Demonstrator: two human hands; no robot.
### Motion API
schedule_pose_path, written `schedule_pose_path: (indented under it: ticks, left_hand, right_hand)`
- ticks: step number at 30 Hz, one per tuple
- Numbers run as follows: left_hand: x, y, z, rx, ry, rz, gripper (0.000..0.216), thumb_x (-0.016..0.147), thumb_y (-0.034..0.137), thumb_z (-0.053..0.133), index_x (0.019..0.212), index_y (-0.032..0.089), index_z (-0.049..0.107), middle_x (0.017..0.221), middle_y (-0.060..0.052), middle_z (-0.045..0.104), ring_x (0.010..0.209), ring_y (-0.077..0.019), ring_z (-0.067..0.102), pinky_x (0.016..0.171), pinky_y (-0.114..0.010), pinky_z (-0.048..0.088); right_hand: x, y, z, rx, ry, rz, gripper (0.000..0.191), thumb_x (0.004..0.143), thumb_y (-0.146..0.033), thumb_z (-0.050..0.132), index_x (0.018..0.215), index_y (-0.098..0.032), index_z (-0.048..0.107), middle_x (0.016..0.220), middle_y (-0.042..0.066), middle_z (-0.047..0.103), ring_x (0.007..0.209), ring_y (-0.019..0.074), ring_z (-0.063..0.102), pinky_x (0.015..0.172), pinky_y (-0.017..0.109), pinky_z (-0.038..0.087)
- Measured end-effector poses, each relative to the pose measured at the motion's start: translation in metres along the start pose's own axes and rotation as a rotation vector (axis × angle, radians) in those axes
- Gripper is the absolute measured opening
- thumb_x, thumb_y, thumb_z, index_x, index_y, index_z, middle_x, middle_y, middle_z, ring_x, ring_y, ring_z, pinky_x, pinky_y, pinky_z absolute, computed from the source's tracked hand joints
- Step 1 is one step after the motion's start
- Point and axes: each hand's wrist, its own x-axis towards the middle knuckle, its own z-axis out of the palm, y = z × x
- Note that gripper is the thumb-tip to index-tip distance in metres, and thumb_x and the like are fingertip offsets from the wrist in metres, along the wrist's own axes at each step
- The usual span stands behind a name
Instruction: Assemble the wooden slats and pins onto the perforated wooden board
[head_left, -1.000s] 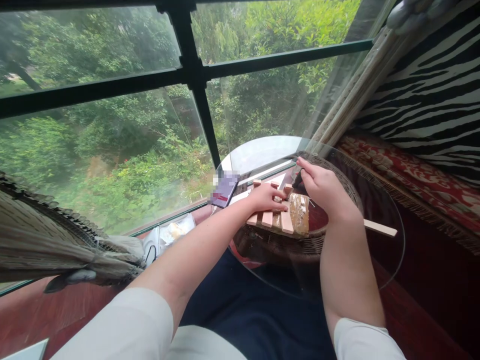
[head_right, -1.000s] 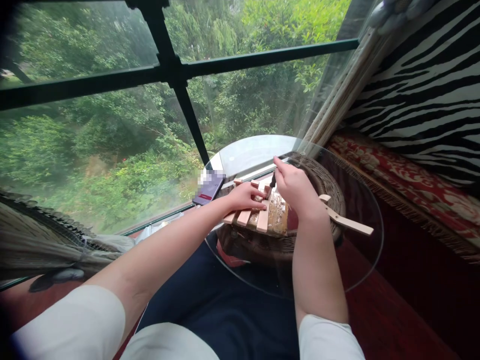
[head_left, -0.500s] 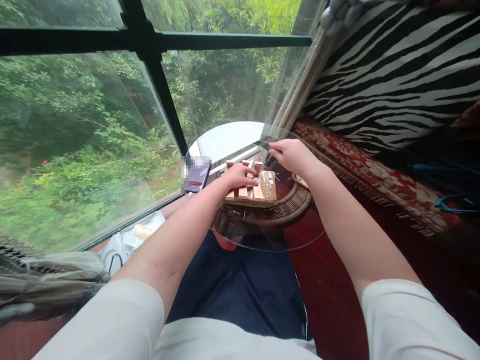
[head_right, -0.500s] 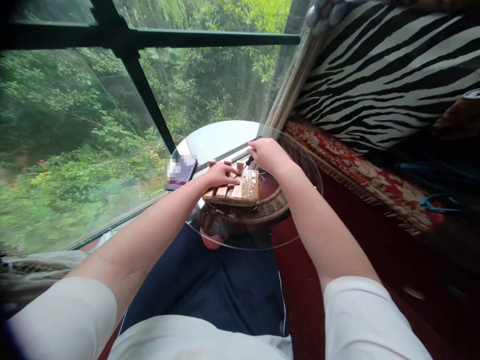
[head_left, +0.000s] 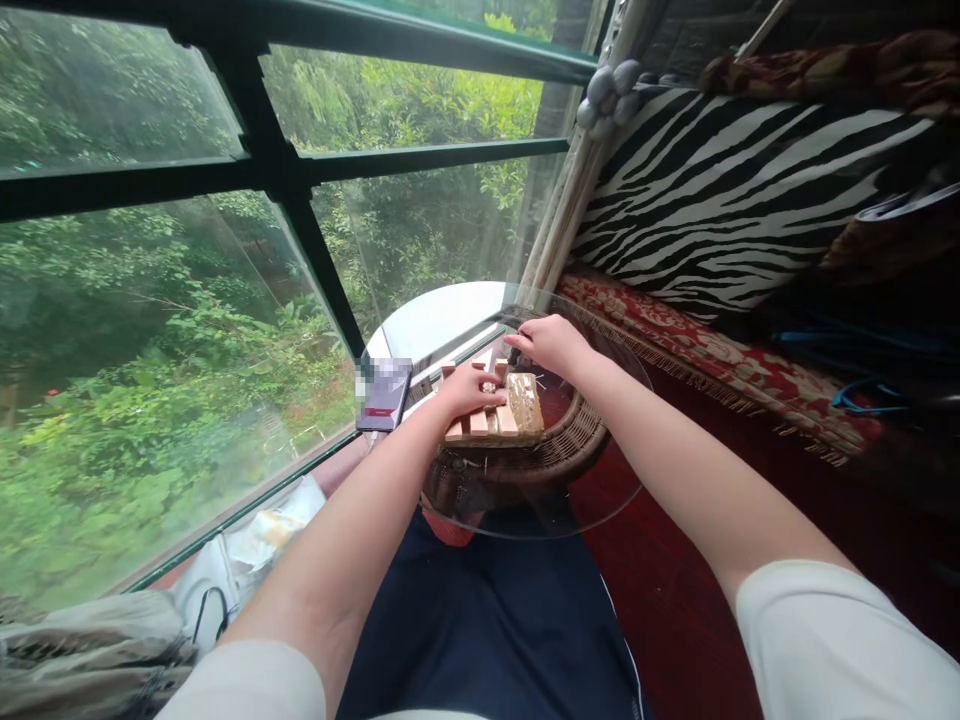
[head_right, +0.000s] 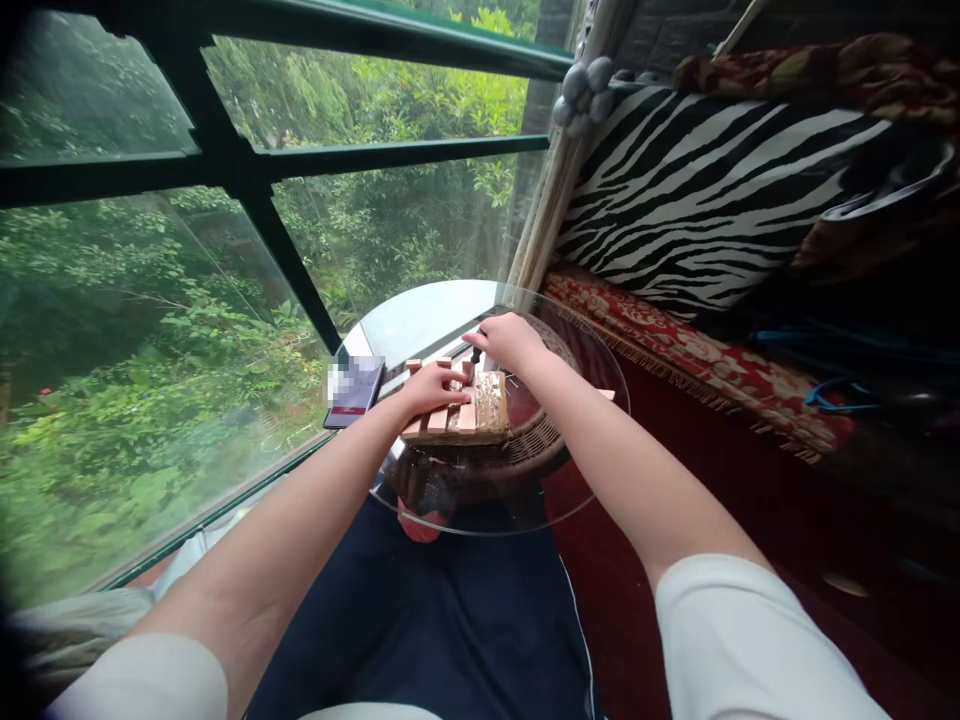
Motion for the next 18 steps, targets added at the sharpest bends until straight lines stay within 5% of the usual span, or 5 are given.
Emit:
schedule_pose_path:
  ticks: [9, 18]
  left_hand:
    - [-0.001, -0.001, 0.0, -0.004, -0.004, 0.009, 0.044, 0.067, 0.049, 0.07, 0.102, 0.022, 0.07, 0.1, -0.006, 0.066, 0.091, -0.0217, 0.06, 0.08, -0.03, 0.047]
    - [0.001, -0.002, 0.003, 0.022, -0.011, 0.007, 0.043, 0.067, 0.05, 0.068, 0.101, 0.023, 0.07, 0.089, -0.005, 0.066, 0.084, -0.0203, 0.06, 0.071, -0.028, 0.045]
  right_hand:
    - [-0.016, -0.018, 0.008, 0.063, 0.04, 0.012, 0.038, 0.094, -0.028, 0.035, 0.123, -0.012, 0.054, 0.11, 0.014, 0.067, 0.097, 0.0228, 0.061, 0.077, 0.028, 0.04]
    - [-0.016, -0.017, 0.004, -0.117, 0.008, 0.115, 0.039, 0.096, -0.035, 0.031, 0.098, -0.015, 0.064, 0.096, 0.015, 0.067, 0.086, 0.022, 0.062, 0.072, 0.029, 0.04]
